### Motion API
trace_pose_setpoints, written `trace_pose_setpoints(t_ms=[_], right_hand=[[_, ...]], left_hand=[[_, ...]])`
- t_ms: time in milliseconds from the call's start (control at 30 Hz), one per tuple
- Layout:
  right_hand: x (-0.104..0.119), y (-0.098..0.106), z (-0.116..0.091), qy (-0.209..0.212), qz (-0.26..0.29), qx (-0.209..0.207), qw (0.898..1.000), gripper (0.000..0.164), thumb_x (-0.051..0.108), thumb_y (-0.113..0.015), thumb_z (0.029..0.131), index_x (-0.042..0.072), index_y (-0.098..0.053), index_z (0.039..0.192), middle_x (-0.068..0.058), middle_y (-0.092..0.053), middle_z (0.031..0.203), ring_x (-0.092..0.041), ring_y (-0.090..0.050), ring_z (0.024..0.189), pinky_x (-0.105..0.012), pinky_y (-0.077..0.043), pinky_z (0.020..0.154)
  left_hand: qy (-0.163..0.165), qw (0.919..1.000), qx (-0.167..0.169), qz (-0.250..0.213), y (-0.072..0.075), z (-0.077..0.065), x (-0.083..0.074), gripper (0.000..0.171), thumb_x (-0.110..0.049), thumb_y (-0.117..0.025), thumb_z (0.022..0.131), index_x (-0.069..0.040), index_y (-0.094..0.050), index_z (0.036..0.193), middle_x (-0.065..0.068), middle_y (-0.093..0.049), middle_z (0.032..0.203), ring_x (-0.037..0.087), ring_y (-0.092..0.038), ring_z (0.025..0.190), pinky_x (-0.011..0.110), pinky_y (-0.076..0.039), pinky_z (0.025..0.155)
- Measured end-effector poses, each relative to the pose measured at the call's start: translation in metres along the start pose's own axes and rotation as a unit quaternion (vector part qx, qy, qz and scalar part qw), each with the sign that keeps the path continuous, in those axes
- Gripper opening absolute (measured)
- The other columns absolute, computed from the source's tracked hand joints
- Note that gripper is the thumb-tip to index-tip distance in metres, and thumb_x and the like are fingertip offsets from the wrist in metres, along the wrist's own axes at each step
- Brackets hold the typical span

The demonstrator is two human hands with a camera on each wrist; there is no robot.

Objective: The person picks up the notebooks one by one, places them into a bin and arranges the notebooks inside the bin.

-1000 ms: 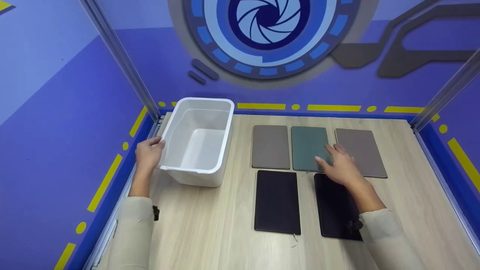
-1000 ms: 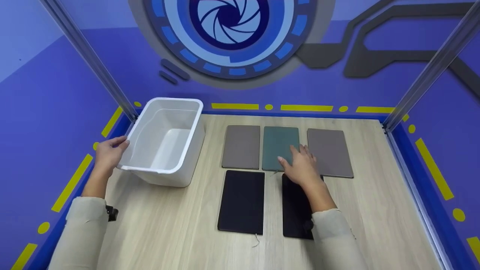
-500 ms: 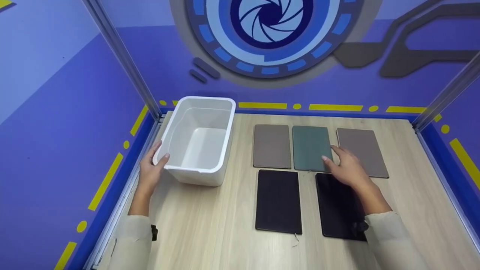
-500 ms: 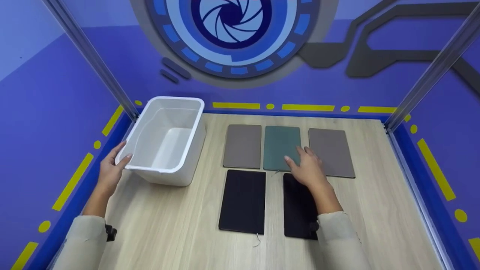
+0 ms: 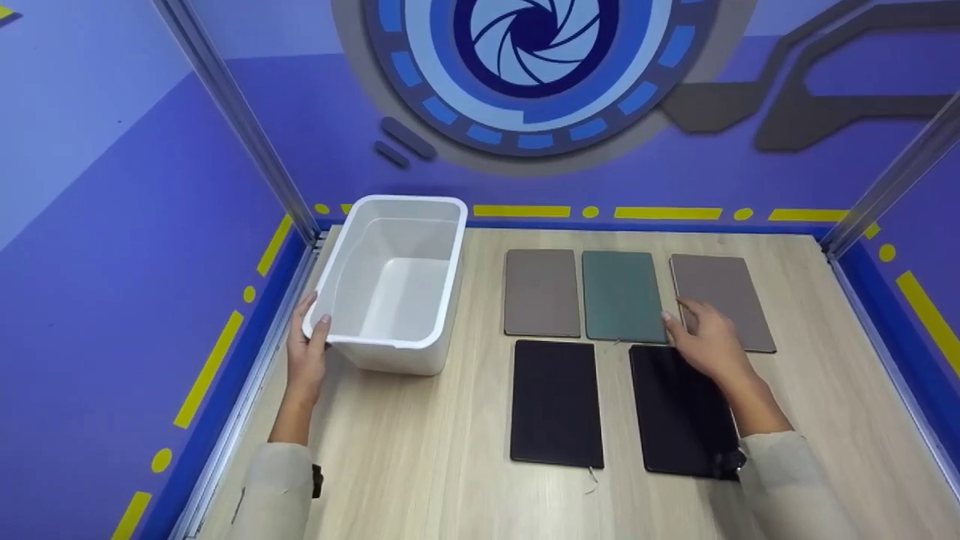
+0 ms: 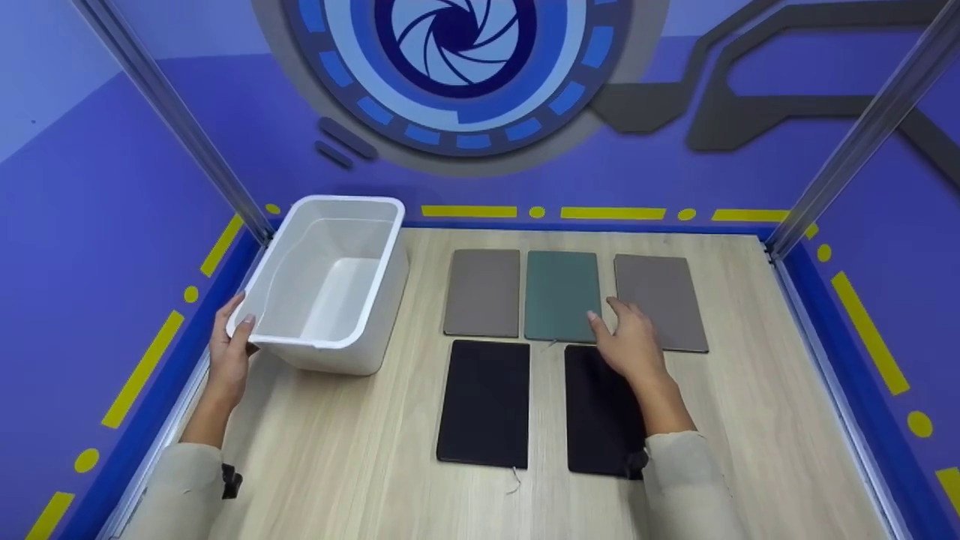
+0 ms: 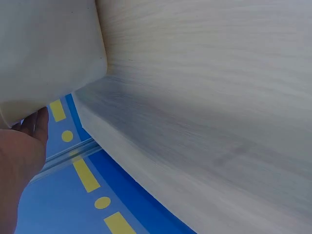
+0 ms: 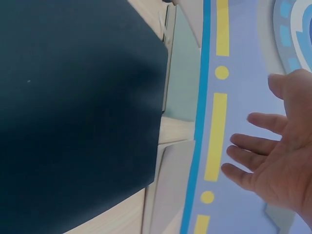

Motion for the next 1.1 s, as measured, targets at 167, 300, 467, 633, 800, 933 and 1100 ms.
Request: trace_pose_setpoints(t_ms=[167, 300, 467, 633, 800, 933, 1100], right_hand=[[-0.01, 0.001, -0.003, -0.02, 0.011, -0.014, 1.0, 0.067, 0.045, -0.053, 0.111, -0.004, -0.047, 0.156, -0.038, -0.046, 0.157, -0.06, -0.042, 0.145, -0.073, -0.035, 0.117], [-0.018, 0.0, -0.005, -0.039, 0.012, -0.005, 0.999, 0.072, 0.051, -0.049, 0.111, -0.003, -0.045, 0.158, -0.038, -0.044, 0.159, -0.06, -0.04, 0.148, -0.073, -0.034, 0.118], [-0.03, -0.001, -0.007, -0.053, 0.012, 0.0, 0.999, 0.075, 0.053, -0.047, 0.111, -0.004, -0.043, 0.159, -0.038, -0.043, 0.16, -0.059, -0.041, 0.147, -0.072, -0.035, 0.118], [-0.046, -0.003, -0.008, -0.07, 0.015, -0.013, 0.997, 0.072, 0.05, -0.047, 0.111, -0.005, -0.043, 0.158, -0.04, -0.045, 0.156, -0.06, -0.046, 0.142, -0.072, -0.038, 0.114], [-0.067, -0.006, -0.008, -0.107, 0.025, -0.053, 0.992, 0.067, 0.042, -0.049, 0.111, -0.008, -0.046, 0.154, -0.043, -0.038, 0.157, -0.062, -0.037, 0.147, -0.071, -0.032, 0.12], [-0.079, -0.006, -0.01, -0.147, 0.043, -0.071, 0.986, 0.066, 0.041, -0.048, 0.111, -0.009, -0.046, 0.155, -0.044, -0.034, 0.16, -0.062, -0.032, 0.15, -0.069, -0.029, 0.123], [-0.083, -0.006, -0.015, -0.157, 0.036, -0.056, 0.985, 0.069, 0.042, -0.05, 0.11, -0.01, -0.045, 0.154, -0.045, -0.038, 0.156, -0.062, -0.036, 0.147, -0.07, -0.033, 0.119]], left_hand=[[-0.003, 0.9999, -0.002, -0.013, 0.0, -0.001, 0.002, 0.055, -0.021, -0.048, 0.114, -0.017, -0.034, 0.166, 0.011, -0.038, 0.166, 0.026, -0.051, 0.136, 0.014, -0.052, 0.092], [-0.004, 0.9999, -0.002, -0.011, 0.0, -0.001, 0.004, 0.054, -0.02, -0.047, 0.113, -0.017, -0.034, 0.166, 0.012, -0.04, 0.164, 0.024, -0.053, 0.134, 0.014, -0.052, 0.093], [-0.01, 0.9999, 0.0, -0.011, 0.001, 0.0, 0.007, 0.054, -0.02, -0.047, 0.114, -0.017, -0.033, 0.166, 0.012, -0.04, 0.164, 0.028, -0.051, 0.138, 0.015, -0.053, 0.094], [-0.008, 0.9999, 0.005, -0.014, 0.0, -0.001, 0.01, 0.055, -0.023, -0.046, 0.114, -0.02, -0.032, 0.167, 0.009, -0.038, 0.166, 0.029, -0.047, 0.143, 0.018, -0.053, 0.1], [-0.006, 0.9999, 0.0, -0.016, 0.001, -0.002, 0.012, 0.054, -0.023, -0.046, 0.114, -0.021, -0.032, 0.167, 0.008, -0.04, 0.164, 0.03, -0.049, 0.141, 0.018, -0.053, 0.098], [-0.008, 0.9999, -0.004, -0.013, 0.001, -0.001, 0.013, 0.054, -0.022, -0.045, 0.114, -0.021, -0.033, 0.166, 0.007, -0.041, 0.163, 0.029, -0.049, 0.14, 0.02, -0.053, 0.099], [-0.016, 0.9998, -0.004, -0.006, -0.001, 0.002, 0.012, 0.054, -0.024, -0.044, 0.114, -0.021, -0.033, 0.167, 0.005, -0.037, 0.168, 0.02, -0.045, 0.146, 0.021, -0.048, 0.108]])
Point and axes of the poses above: each hand's wrist, its own z-axis towards the middle knuckle, its own y-axis out of the back of the hand, x = y × z, the point moved 2 cm from there along z, towards the middle knuckle
